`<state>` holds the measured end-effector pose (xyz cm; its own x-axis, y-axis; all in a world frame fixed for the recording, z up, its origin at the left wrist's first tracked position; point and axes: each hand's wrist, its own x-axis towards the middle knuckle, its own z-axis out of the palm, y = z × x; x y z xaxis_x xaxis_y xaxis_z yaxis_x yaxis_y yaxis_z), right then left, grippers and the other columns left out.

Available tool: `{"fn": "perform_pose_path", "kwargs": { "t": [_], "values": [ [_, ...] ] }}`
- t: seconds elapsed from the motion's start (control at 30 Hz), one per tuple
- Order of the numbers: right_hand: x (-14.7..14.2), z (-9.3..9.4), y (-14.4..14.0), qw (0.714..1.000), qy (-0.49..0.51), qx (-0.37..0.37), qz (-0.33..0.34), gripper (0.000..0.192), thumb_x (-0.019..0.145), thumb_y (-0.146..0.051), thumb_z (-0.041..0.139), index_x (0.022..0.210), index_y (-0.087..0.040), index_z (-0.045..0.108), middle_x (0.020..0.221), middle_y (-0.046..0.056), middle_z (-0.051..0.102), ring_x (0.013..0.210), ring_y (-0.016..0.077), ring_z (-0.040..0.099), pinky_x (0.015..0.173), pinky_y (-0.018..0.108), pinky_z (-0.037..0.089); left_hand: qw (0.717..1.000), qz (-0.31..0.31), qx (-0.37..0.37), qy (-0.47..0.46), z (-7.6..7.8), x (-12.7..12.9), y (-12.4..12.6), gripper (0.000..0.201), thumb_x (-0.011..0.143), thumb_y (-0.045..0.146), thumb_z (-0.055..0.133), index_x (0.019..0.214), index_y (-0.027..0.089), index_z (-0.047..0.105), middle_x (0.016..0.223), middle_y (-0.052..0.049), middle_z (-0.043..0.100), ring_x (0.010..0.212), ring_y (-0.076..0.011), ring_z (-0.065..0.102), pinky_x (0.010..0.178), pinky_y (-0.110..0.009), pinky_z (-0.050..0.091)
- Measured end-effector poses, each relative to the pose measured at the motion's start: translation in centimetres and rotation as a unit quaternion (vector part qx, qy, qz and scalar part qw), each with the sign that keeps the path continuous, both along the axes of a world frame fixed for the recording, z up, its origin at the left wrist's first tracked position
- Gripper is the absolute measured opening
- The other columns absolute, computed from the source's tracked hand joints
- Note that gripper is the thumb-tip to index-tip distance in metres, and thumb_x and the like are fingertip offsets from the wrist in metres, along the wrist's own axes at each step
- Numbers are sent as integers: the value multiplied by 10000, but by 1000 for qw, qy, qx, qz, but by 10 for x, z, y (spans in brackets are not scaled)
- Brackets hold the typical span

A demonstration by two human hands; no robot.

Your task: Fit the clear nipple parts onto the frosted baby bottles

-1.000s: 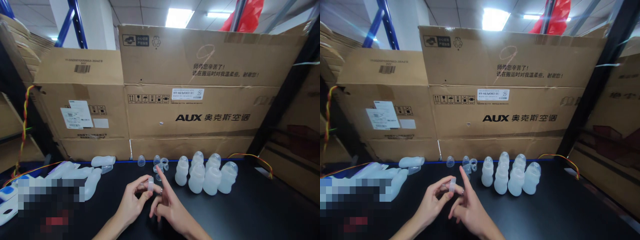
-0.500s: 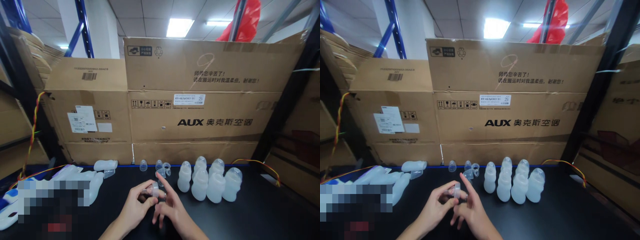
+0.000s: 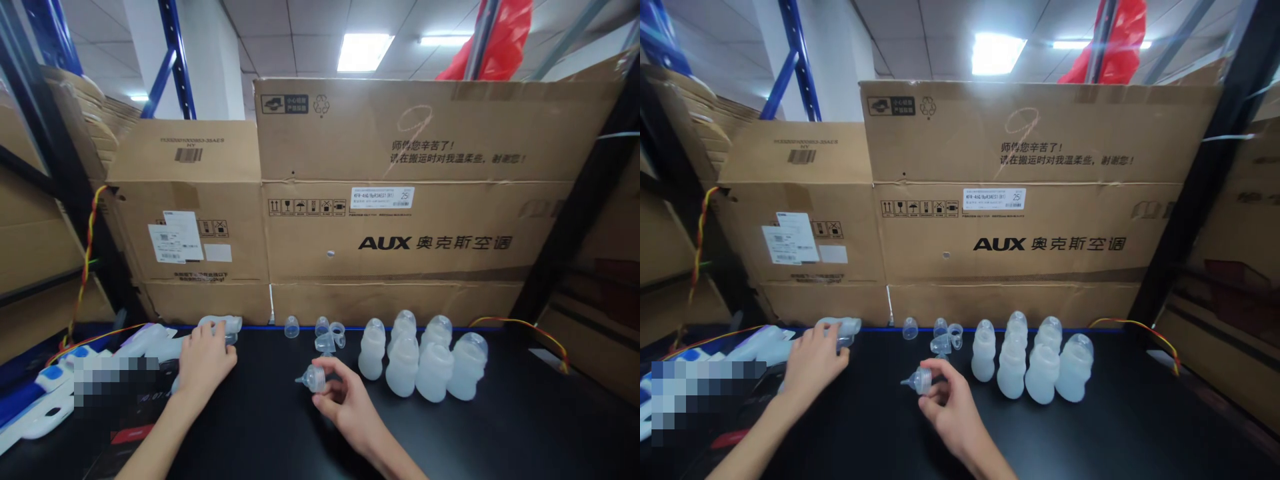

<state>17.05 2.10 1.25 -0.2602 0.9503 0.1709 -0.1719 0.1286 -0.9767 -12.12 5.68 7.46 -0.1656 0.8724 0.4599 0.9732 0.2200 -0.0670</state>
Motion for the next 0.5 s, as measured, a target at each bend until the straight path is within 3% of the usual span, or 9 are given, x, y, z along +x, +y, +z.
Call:
{"fn": "perform_pose_path", "kwargs": {
  "t": [0.17, 0.27, 0.37, 0.5],
  "values": [
    [0, 5, -3, 1000, -18, 0, -14, 457, 676, -294, 844, 1084, -235, 646, 961, -10, 603, 654, 86, 558, 570, 200, 396, 998, 47, -41, 27, 0, 0, -4, 394, 886, 170, 483, 1220, 77, 671, 1163, -212, 668, 1090, -384, 657, 868, -462, 512],
    [0, 5, -3, 999, -45, 13, -23, 433, 711, -323, 829, 1084, -235, 626, 876, -21, 605, 670, 109, 568, 584, 214, 413, 997, 35, -67, 31, 1, 6, -4, 379, 890, 99, 449, 1204, 97, 661, 1082, -164, 683, 1066, -331, 677, 817, -386, 520],
    [0, 3, -2, 996, -81, 15, -36, 429, 743, -343, 814, 1100, -214, 612, 804, -24, 610, 695, 131, 572, 642, 246, 442, 996, 33, -75, 27, 4, 13, -7, 446, 890, 62, 451, 1311, 90, 597, 1135, -162, 668, 1068, -312, 685, 797, -351, 519],
    [0, 3, -1, 993, -82, 34, -73, 550, 807, -471, 787, 1260, -204, 625, 1090, 56, 654, 742, 135, 586, 708, 295, 480, 997, 25, -76, 18, 13, 22, -15, 519, 905, 55, 480, 1420, 102, 521, 1178, -171, 645, 1090, -324, 678, 782, -351, 530]
  ]
}}
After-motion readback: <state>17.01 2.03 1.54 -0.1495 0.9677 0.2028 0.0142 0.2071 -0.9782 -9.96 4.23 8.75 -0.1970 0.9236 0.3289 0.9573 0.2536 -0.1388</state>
